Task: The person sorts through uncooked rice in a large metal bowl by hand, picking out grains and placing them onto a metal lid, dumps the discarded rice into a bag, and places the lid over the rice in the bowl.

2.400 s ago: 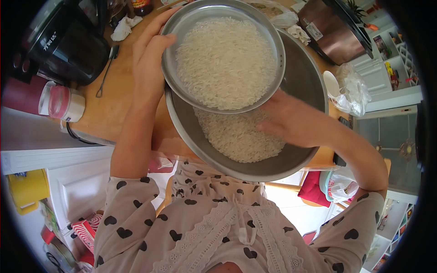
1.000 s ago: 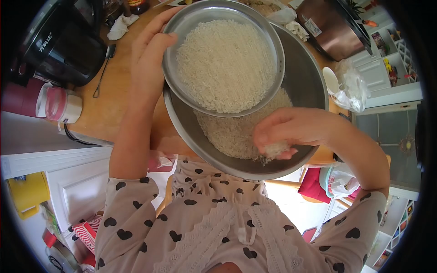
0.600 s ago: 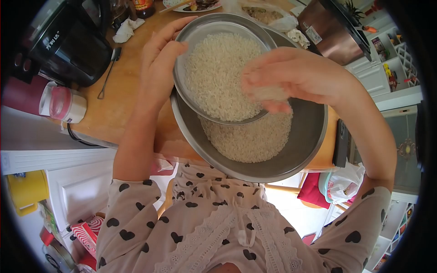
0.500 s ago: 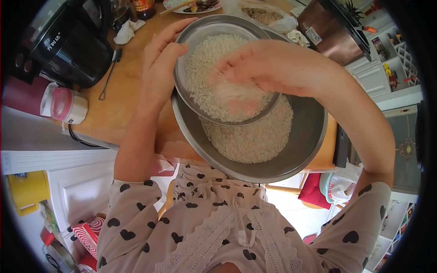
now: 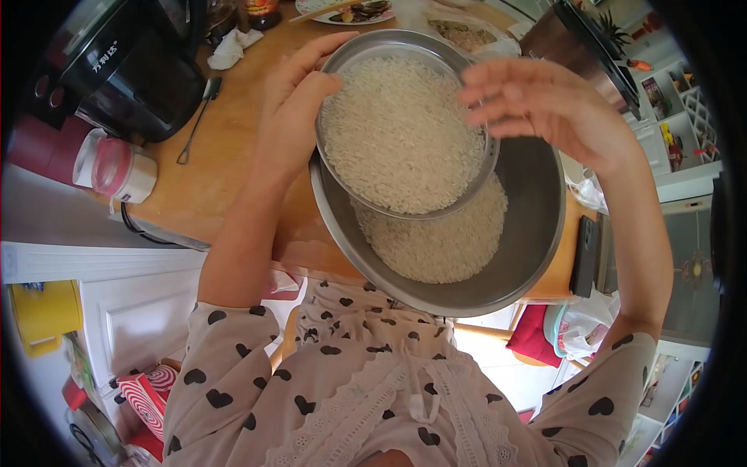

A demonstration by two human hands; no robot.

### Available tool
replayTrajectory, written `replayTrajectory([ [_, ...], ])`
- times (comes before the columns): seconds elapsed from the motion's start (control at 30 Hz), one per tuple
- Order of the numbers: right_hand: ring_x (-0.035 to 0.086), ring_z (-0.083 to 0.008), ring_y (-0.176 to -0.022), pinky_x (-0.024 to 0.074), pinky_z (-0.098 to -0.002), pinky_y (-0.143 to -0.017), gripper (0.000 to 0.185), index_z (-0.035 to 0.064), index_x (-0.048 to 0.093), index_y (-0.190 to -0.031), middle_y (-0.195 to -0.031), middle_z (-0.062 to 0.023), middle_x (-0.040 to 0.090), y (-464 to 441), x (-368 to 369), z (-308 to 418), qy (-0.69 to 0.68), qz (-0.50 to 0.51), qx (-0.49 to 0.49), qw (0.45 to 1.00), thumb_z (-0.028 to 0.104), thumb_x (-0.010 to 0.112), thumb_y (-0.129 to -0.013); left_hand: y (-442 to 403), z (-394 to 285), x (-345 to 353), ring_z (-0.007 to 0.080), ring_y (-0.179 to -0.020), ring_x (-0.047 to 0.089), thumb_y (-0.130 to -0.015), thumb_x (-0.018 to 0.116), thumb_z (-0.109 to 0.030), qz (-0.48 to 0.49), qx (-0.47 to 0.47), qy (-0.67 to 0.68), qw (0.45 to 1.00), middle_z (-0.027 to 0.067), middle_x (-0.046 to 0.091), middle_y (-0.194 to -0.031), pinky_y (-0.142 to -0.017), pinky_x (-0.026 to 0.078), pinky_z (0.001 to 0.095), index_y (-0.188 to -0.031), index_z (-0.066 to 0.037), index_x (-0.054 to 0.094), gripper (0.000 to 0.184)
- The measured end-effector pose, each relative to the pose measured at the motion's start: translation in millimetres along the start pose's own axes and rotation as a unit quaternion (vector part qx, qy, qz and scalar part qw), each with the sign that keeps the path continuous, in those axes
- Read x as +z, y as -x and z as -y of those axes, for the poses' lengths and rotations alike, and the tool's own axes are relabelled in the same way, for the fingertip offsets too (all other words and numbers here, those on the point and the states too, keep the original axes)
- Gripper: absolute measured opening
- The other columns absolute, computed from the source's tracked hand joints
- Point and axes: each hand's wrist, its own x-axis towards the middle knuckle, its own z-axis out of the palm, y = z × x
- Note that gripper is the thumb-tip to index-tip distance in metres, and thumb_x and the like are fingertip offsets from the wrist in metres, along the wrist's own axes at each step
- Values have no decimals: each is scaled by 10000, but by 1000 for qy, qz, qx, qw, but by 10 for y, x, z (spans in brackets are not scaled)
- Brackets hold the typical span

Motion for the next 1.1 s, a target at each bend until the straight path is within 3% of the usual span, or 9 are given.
replayTrajectory([
  [0.13, 590, -154, -943, 472, -266, -806, 310, 26, 576, -1148, -1025, -55, 626, 243, 61, -36, 100, 17, 40, 994, 172, 552, -876, -2, 25, 3, 105, -853, 552, -789, 441, -83, -8, 6, -11, 1000, 62, 605, -936, -765, 433, 226, -1157, 19, 564, 401],
  [0.23, 581, -134, -917, 461, -255, -794, 270, 39, 580, -1138, -967, -39, 629, 187, 229, -120, 264, 8, -93, 960, 125, 521, -888, -30, 83, -63, 110, -864, 551, -781, 449, -89, 3, 34, -71, 997, 68, 608, -941, -776, 427, 232, -1152, 22, 566, 405],
  [0.27, 567, -187, -956, 456, -291, -831, 281, 38, 562, -1148, -1006, -91, 605, 169, 310, -19, 339, 22, -93, 936, 63, 476, -882, -37, 75, -58, 112, -867, 550, -778, 451, -93, 4, 34, -70, 997, 68, 610, -942, -786, 421, 233, -1151, 22, 567, 407],
  [0.37, 525, -255, -1044, 440, -336, -882, 376, 41, 502, -1217, -1098, -154, 556, -114, 535, -211, 363, -15, -292, 884, 18, 448, -846, -22, 31, -9, 117, -872, 549, -770, 456, -101, -2, 20, -51, 999, 68, 619, -939, -809, 405, 236, -1149, 19, 568, 414],
  [0.47, 477, -315, -1100, 415, -373, -927, 466, 43, 426, -1278, -1161, -188, 510, -318, 748, -305, 268, 7, -308, 913, 4, 438, -814, -9, -14, 31, 120, -867, 550, -766, 456, -104, -18, 1, -19, 1000, 69, 625, -936, -817, 399, 235, -1150, 12, 570, 416],
  [0.57, 440, -185, -1194, 326, -330, -1003, 523, 16, 373, -1323, -1226, -107, 530, -394, 709, -297, 279, -19, -271, 921, -3, 424, -803, -26, 53, -16, 120, -860, 552, -766, 455, -98, -6, 20, -32, 999, 72, 624, -940, -808, 406, 235, -1153, 4, 571, 416],
  [0.83, 455, -159, -1115, 310, -287, -1006, 549, 19, 378, -1330, -1238, -94, 528, -413, 403, -287, 147, -138, -178, 963, -17, 407, -783, -11, 49, 1, 106, -814, 541, -764, 459, -90, -18, 0, -13, 1000, 52, 609, -874, -754, 417, 225, -1150, 2, 571, 412],
  [0.93, 448, -163, -1136, 303, -296, -1014, 558, 19, 372, -1335, -1240, -94, 527, -393, 454, -271, 175, -113, -183, 961, -24, 402, -779, -11, 67, -18, 108, -789, 539, -768, 468, -107, -14, -13, -16, 1000, 30, 602, -835, -910, 372, 288, -1146, -27, 582, 403],
  [1.1, 488, -171, -1123, 372, -291, -958, 490, 8, 415, -1289, -1203, -120, 542, -356, 628, -277, 146, -54, -203, 967, -17, 430, -799, -30, 131, -38, 116, -775, 542, -774, 482, -145, -20, 21, -65, 997, 2, 598, -783, -1090, 79, 423, -1134, -88, 602, 384],
])
